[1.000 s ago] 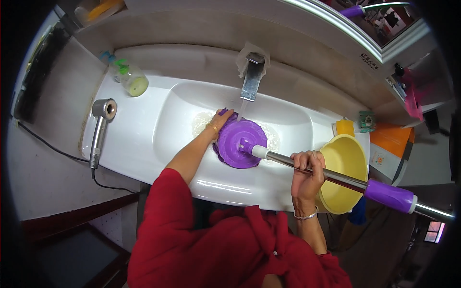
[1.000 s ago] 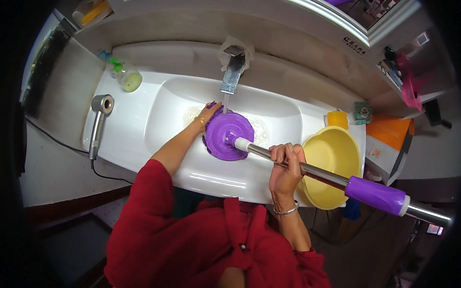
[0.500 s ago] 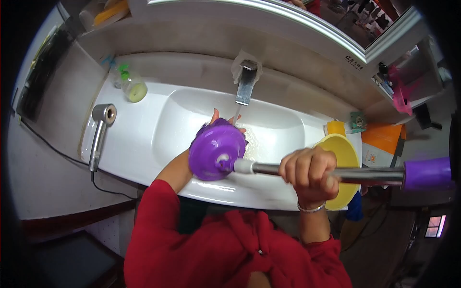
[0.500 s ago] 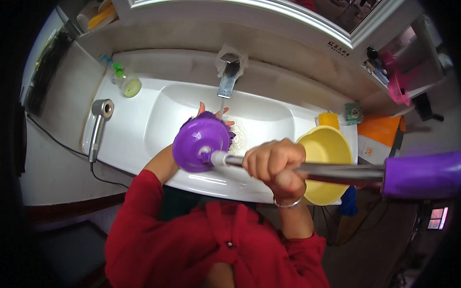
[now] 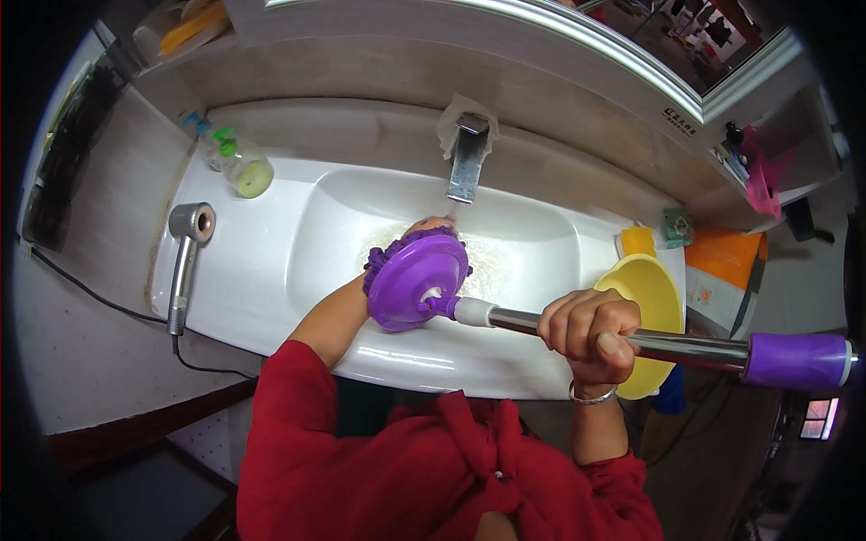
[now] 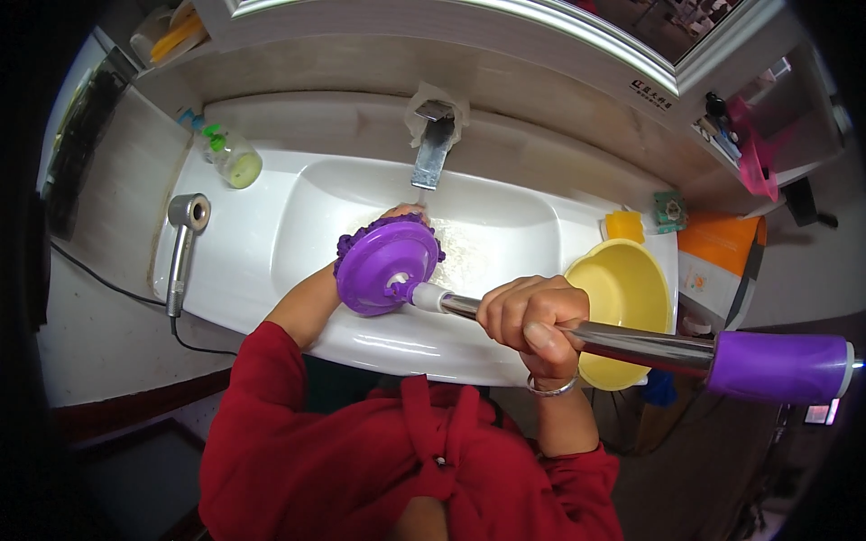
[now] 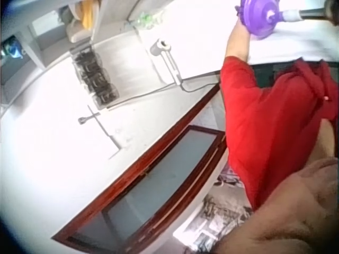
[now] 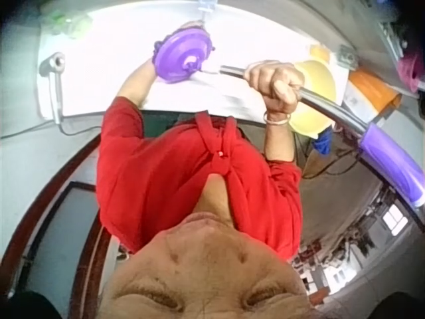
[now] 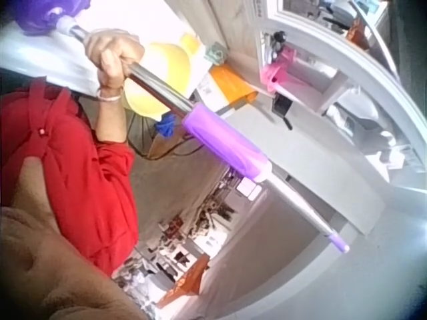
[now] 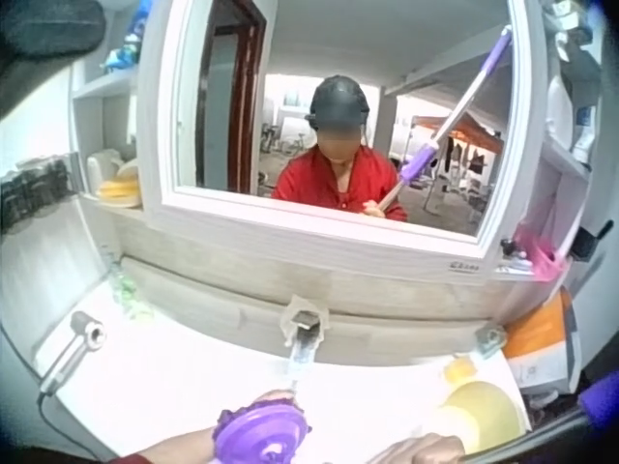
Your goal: The person is washing a purple mop head in a bathroom sink.
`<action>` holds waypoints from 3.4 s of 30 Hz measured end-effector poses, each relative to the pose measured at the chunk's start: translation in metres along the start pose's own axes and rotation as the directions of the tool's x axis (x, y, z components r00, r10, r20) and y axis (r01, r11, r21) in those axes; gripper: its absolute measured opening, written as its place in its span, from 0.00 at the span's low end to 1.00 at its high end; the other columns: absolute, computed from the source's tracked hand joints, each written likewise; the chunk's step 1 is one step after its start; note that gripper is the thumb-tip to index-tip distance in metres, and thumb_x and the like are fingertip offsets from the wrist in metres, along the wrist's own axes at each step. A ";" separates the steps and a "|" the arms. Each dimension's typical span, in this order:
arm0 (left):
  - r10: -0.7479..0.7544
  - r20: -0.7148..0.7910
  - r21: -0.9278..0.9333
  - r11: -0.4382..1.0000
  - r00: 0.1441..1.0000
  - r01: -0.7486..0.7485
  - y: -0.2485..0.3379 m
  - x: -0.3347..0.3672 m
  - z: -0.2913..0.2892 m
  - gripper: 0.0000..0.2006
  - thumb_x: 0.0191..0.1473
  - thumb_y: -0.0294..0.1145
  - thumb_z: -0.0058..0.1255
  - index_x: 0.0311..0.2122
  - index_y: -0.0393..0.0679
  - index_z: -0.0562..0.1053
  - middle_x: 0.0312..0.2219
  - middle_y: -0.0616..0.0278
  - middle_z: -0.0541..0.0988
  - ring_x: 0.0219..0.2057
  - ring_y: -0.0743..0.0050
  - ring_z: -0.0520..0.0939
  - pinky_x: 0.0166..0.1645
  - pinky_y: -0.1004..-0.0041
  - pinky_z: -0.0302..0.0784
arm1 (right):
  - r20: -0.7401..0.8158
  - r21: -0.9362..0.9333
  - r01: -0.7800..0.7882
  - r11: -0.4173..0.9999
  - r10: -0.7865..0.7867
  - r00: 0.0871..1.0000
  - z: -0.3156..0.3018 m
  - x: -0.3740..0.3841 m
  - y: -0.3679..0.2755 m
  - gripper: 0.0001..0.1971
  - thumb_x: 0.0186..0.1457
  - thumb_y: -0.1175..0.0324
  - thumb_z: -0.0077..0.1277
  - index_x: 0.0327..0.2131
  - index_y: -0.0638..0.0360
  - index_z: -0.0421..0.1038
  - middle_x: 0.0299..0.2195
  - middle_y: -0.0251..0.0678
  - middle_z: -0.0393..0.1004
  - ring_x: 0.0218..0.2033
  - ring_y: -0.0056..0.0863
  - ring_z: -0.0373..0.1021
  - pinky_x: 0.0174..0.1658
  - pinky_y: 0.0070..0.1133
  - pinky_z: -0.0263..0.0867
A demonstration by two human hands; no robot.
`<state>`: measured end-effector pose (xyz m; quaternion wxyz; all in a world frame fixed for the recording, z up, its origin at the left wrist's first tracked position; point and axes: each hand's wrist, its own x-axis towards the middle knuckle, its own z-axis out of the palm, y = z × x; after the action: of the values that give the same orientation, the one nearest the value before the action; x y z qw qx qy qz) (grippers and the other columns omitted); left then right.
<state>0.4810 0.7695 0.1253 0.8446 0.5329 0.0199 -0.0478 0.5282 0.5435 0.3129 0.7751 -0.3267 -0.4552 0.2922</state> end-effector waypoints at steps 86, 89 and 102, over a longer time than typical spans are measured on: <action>0.237 -0.242 0.970 0.083 0.941 0.228 -0.081 0.017 -0.027 0.19 0.52 0.39 0.35 0.50 0.67 0.68 0.49 0.60 0.68 0.53 0.61 0.63 0.47 0.57 0.57 | -0.666 -0.212 -0.094 0.973 -0.073 0.743 -0.047 -0.046 0.111 0.13 0.55 0.78 0.36 0.18 0.56 0.51 0.13 0.30 0.54 0.15 0.22 0.55 0.31 0.27 0.61; 0.263 -0.192 0.981 0.076 0.945 0.178 -0.089 0.020 -0.037 0.19 0.51 0.41 0.34 0.49 0.67 0.69 0.48 0.64 0.69 0.52 0.62 0.63 0.49 0.57 0.55 | -0.679 -0.210 -0.085 0.974 -0.083 0.729 -0.048 -0.042 0.117 0.12 0.56 0.77 0.35 0.19 0.56 0.51 0.13 0.30 0.55 0.16 0.21 0.55 0.31 0.27 0.61; -0.007 -0.364 0.871 0.351 0.931 0.343 -0.041 0.023 -0.013 0.18 0.56 0.45 0.31 0.47 0.59 0.71 0.45 0.58 0.71 0.49 0.56 0.67 0.55 0.62 0.58 | -0.813 0.038 -0.125 0.991 0.103 0.573 -0.053 -0.026 0.088 0.14 0.54 0.73 0.40 0.17 0.54 0.52 0.13 0.29 0.53 0.16 0.22 0.52 0.32 0.24 0.60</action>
<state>0.4996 0.7621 0.0813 0.3761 0.9080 0.1741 -0.0612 0.5512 0.5650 0.2121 0.8730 -0.4617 -0.0313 0.1539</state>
